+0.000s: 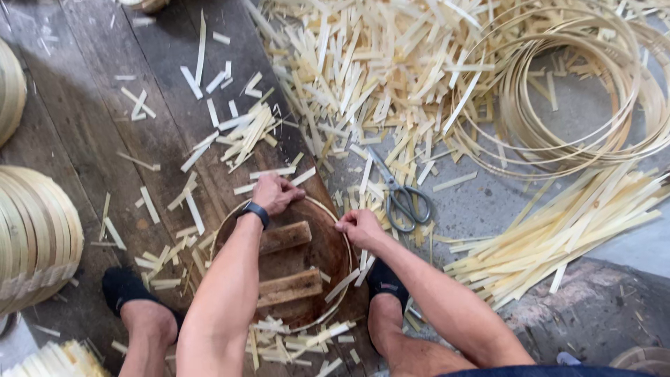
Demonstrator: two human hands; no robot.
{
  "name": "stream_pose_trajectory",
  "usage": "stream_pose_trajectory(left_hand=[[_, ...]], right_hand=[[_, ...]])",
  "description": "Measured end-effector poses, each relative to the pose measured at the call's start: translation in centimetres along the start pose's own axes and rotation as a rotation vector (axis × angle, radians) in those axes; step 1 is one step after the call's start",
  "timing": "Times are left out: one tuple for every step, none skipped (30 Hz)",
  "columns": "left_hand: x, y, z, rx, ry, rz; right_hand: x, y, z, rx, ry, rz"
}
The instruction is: The person fits a woven bamboo base into a circular frame by hand, places a wooden template over it, and trims the excess bamboo strips using shears.
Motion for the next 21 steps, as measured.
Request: stream_pose_trajectory(left_hand=[[-0.2, 0.3, 0.0, 0.082, 0.133, -0.077], [-0.4, 0.5, 0.5, 0.166, 0.264, -0.154], [-0.4, 0.5, 0.6, 0.164, 0.277, -0.151], [-0.3, 0.7, 1.1, 0.205, 0.316, -0.177], [-0.1, 0.7, 1.6, 0.250, 0.348, -0.206], [0.0, 0.3, 1.8, 0.250, 0.353, -0.205], [-0.1, -0.1, 1.8, 0.275, 0.378, -0.197], [-0.1, -0.8, 1.8, 0.301, 0.402, -0.189], [-0.2, -2.9, 1.7, 0.103, 0.306, -0.140], [-0.4, -5.6, 1.7, -0.093, 0.208, -0.089], [-1.5, -8.9, 2.5, -0.091, 0.200, -0.088], [-2.4, -11.9, 3.4, -0.159, 0.284, -0.046], [-2.4, -14.4, 4.6, -0.201, 0.175, 0.055], [-2.4, -16.4, 5.7, -0.243, 0.066, 0.156], [-2.2, -17.1, 5.7, -0.259, 0.074, 0.158], [-1.9, -17.5, 5.3, -0.290, 0.054, 0.129], [-1.8, -18.0, 5.1, -0.331, 0.039, 0.102], [-2.1, -18.3, 4.1, -0.322, 0.008, 0.117], [-2.1, -18.7, 3.3, -0.321, -0.024, 0.141], [-1.6, -18.7, 2.8, -0.283, 0.005, 0.263], [-0.8, -18.9, 3.1, -0.248, 0.027, 0.381]], right_hand=[[0.3, 0.3, 0.2, 0.010, -0.007, 0.002], [0.4, 0.3, 0.7, -0.052, 0.034, 0.089], [0.3, -0.6, 0.5, -0.135, 0.079, 0.180], [0.5, -1.2, 0.7, -0.146, 0.076, 0.186], [0.7, -1.5, 1.5, -0.141, 0.114, 0.181], [0.8, -1.7, 2.4, -0.136, 0.153, 0.176], [0.6, -2.0, 3.2, -0.140, 0.155, 0.176], [0.3, -2.2, 3.9, -0.126, 0.135, 0.221], [-0.2, -2.4, 4.4, -0.117, 0.116, 0.267], [-0.5, -2.4, 4.9, -0.126, 0.120, 0.269], [-0.5, -1.6, 6.1, -0.101, 0.076, 0.244], [-0.6, -0.9, 7.0, -0.075, 0.032, 0.219], [-0.6, -0.3, 7.4, -0.070, 0.029, 0.214], [-0.5, 0.2, 7.7, -0.083, 0.053, 0.160], [-0.3, 0.4, 7.6, -0.103, 0.062, 0.114], [-0.1, 0.6, 7.5, -0.105, 0.045, 0.117], [-0.1, 0.8, 7.4, -0.098, 0.053, 0.099], [-0.2, 1.0, 7.3, -0.090, 0.061, 0.081], [-0.2, 1.1, 7.2, -0.091, 0.025, 0.093], [-0.3, 0.9, 7.1, -0.130, 0.052, 0.090], [-0.2, 1.1, 7.5, -0.155, 0.078, 0.084]])
Point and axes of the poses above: each hand's wrist, its own z-axis away from the middle knuckle, its own x-axis out of the palm, y = z × x, the point moved 3 cm from there along -z, towards the middle knuckle, and after that the axes turned 15 degrees about -z, right-handed, at the moved point
